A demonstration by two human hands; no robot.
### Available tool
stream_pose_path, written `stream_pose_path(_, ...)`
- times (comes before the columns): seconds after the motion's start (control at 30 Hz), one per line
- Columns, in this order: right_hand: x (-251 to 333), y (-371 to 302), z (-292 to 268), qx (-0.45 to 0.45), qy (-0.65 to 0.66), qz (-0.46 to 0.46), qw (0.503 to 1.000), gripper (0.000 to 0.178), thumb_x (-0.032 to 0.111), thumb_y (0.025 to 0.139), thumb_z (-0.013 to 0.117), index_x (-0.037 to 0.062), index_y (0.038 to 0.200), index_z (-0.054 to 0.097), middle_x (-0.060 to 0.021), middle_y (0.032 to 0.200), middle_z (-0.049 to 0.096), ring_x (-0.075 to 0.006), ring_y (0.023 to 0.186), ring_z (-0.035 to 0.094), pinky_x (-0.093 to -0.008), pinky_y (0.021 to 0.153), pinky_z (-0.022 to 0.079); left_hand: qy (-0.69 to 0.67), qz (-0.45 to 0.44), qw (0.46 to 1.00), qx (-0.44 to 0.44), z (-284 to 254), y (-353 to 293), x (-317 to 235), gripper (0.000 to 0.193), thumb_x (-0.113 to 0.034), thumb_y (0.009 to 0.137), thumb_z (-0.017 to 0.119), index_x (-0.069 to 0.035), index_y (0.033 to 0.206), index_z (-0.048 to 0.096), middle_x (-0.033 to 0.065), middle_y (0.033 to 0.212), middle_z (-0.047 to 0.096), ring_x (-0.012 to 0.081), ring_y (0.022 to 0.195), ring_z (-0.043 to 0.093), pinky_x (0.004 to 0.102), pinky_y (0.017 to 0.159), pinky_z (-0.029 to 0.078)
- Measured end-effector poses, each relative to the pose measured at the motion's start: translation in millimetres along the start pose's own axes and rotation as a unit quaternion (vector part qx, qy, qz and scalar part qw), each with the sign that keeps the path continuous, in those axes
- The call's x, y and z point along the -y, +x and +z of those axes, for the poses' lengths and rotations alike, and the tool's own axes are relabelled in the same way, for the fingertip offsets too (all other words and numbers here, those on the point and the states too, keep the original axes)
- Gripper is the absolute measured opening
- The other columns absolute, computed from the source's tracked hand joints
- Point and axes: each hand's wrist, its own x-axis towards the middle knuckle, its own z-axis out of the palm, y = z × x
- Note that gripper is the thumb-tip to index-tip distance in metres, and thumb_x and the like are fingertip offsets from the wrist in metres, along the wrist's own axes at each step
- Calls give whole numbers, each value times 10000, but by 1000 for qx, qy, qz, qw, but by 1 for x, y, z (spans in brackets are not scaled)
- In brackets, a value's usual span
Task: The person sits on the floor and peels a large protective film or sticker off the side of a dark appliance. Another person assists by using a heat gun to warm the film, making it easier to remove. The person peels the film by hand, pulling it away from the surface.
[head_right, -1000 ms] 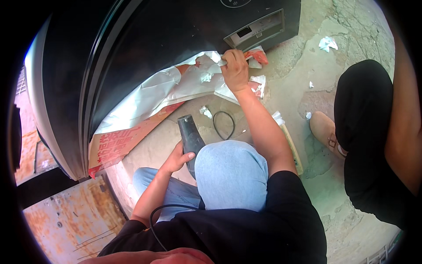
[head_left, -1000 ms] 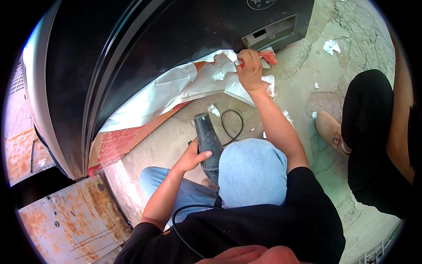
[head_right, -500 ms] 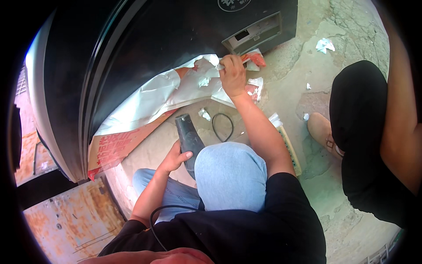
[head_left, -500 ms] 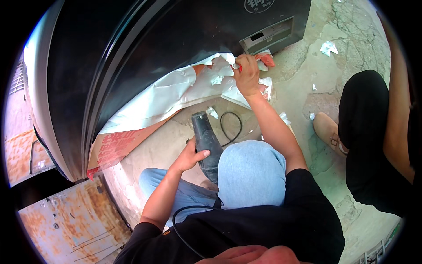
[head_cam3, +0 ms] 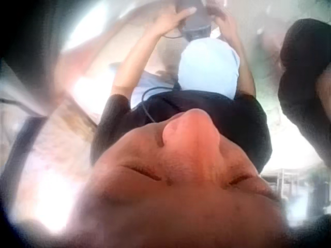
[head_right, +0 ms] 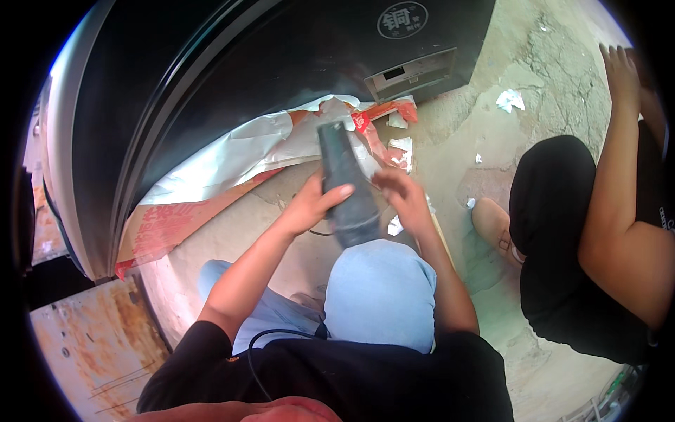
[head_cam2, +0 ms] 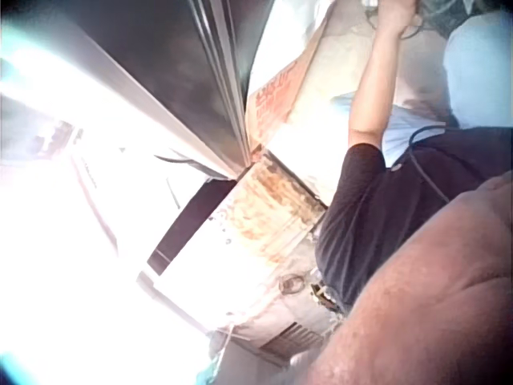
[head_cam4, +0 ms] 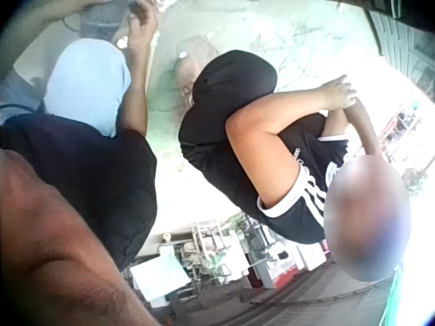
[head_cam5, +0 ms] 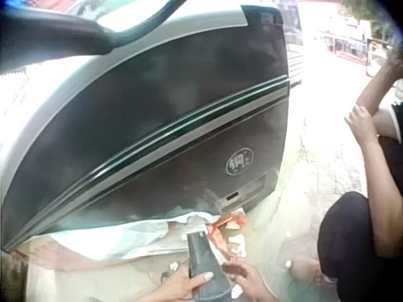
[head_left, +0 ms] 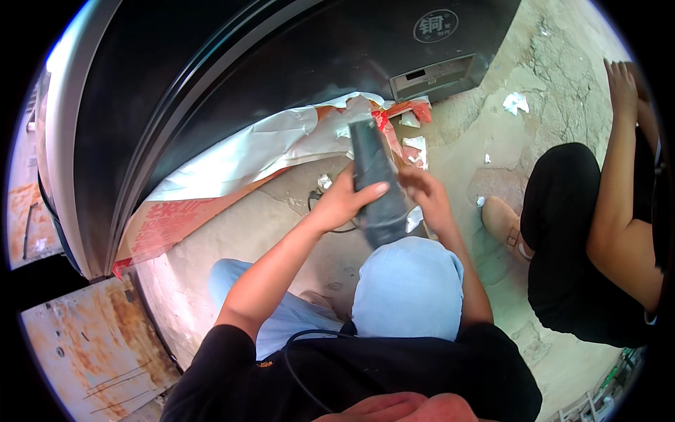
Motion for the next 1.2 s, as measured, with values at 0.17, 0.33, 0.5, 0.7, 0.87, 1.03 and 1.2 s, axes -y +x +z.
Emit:
stream_pose_path(0.17, 11, -73, 2, -78, 281, 157, 943, 442, 142, 965, 552, -6, 1379, 502, -145, 1302, 615, -232, 1168, 628, -379, 1003, 499, -42, 22, 997, -62, 55, 50, 8, 581, -398, 939, 691, 26, 1286, 500, 103, 1105, 648, 178, 1014, 638, 333, 893, 520)
stream_pose_path(0.33, -16, -87, -7, -143, 390, 35, 909, 443, 207, 984, 574, -1, 1364, 480, -127, 1148, 629, -229, 977, 657, -376, 913, 543, -272, -15, 953, -133, 116, 91, 41, 497, -368, 937, 719, 12, 1183, 515, 73, 1014, 629, 166, 849, 642, 339, 736, 550)
stream_pose_path(0.5, -33, -51, -20, -343, 220, 26, 913, 247, 94, 985, 598, -14, 1193, 518, -83, 932, 619, -164, 824, 633, -321, 790, 565, -183, -140, 973, 6, 106, 86, 55, 463, -400, 964, 670, 4, 1158, 551, 130, 1095, 626, 193, 978, 638, 339, 861, 524)
stream_pose_path(0.7, -81, -55, -98, -457, 6, 20, 889, 224, 77, 983, 617, -18, 1176, 557, -69, 904, 600, -170, 803, 633, -311, 745, 563, 38, 1, 959, -280, 9, 128, 33, 539, -542, 942, 616, -7, 1003, 650, 65, 922, 682, 123, 889, 641, 288, 766, 513)
stream_pose_path(0.87, -39, -50, -98, -433, -456, -71, 775, 347, 115, 935, 670, -69, 1215, 577, -152, 1077, 667, -202, 970, 645, -340, 870, 520, 9, -7, 954, -300, -14, 157, 27, 473, -406, 1010, 559, 14, 814, 655, 72, 794, 693, 166, 614, 674, 269, 563, 518)
stream_pose_path(1.03, 17, 27, -53, -233, -57, -15, 971, 340, 257, 985, 630, -59, 1109, 655, -148, 1036, 710, -190, 962, 683, -302, 834, 521, 186, 80, 920, -336, -11, 146, 35, 493, -313, 1028, 518, 47, 700, 603, 123, 632, 650, 191, 581, 661, 349, 584, 506)
stream_pose_path(1.2, 19, 118, -11, -76, 141, 118, 980, 381, 339, 1009, 592, -17, 1124, 664, -90, 991, 678, -156, 901, 660, -285, 827, 526, 285, 66, 900, -324, -13, 141, 47, 472, -330, 1030, 499, 21, 736, 615, 169, 665, 670, 327, 651, 672, 453, 647, 489)
